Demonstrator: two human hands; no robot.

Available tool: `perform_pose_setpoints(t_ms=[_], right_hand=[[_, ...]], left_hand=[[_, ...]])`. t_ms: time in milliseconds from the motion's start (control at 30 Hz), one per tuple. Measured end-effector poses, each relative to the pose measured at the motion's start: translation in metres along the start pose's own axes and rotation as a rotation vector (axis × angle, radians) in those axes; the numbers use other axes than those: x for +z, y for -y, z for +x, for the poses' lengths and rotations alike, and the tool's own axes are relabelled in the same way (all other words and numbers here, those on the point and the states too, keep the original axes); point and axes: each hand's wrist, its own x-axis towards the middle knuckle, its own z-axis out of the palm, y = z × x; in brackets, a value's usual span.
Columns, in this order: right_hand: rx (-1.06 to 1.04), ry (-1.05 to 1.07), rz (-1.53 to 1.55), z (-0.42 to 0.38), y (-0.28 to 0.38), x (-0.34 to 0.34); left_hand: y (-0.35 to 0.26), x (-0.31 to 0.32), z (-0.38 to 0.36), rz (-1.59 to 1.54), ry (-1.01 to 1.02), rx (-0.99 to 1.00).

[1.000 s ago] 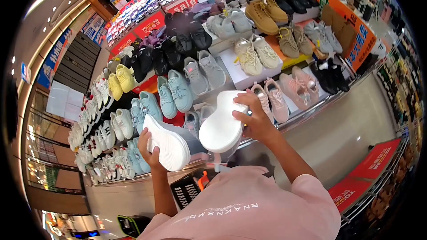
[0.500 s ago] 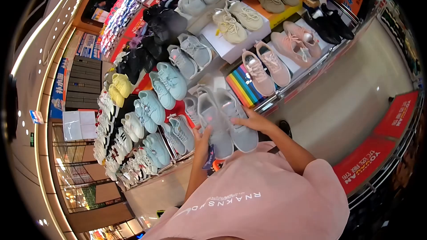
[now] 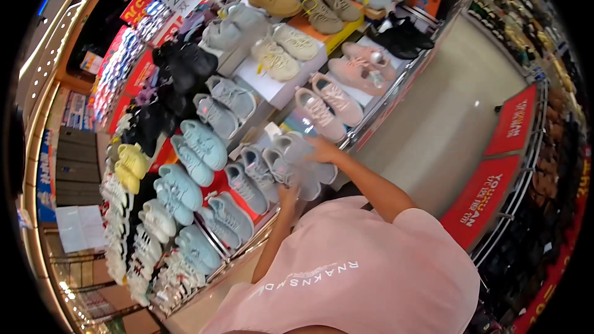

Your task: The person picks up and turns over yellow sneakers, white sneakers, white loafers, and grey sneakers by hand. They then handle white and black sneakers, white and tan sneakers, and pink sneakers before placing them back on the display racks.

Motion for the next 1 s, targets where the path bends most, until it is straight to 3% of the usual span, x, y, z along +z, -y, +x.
perform_pose_setpoints(t_ms=[33, 133, 233, 333, 367, 500, 600, 733, 767, 1000], right_hand=[[-0.007, 0.024, -0.066, 0.003, 0.011, -0.008], [-0.051, -0.105, -0.288, 0.017, 0.004, 0.000], [0.032, -0.180, -0.213, 0.021, 0.003, 0.008], [-0.174, -0.501, -0.406, 0.032, -0.026, 0.048], [-0.141, -0.497, -0.379, 0.035, -0.022, 0.055], [-0.114, -0.561, -0.357, 0.039, -0.011, 0.072], [-0.060, -0.558, -0.388, 0.034, -0.006, 0.072], [-0.038, -0.550, -0.398, 0.028, 0.003, 0.072], [-0.040, -0.549, -0.405, 0.029, 0.004, 0.071], [0.035, -0.542, -0.469, 0.036, 0.002, 0.074]], left_hand=[[-0.015, 0.002, 0.003, 0.014, -0.007, -0.073], [-0.048, 0.013, 0.007, 0.443, -0.187, 0.122], [-0.064, 0.009, 0.025, 0.424, -0.071, 0.046], [-0.032, 0.006, 0.058, 0.689, -0.232, 0.371], [-0.040, 0.006, 0.056, 0.505, -0.231, 0.468], [-0.084, 0.000, 0.049, 0.722, -0.389, 0.640], [-0.082, -0.010, 0.081, 0.795, -0.324, 0.825], [-0.069, -0.008, 0.108, 0.972, -0.238, 0.839], [-0.063, -0.003, 0.113, 0.917, -0.318, 0.910], [-0.064, 0.000, 0.115, 0.858, -0.333, 0.940]])
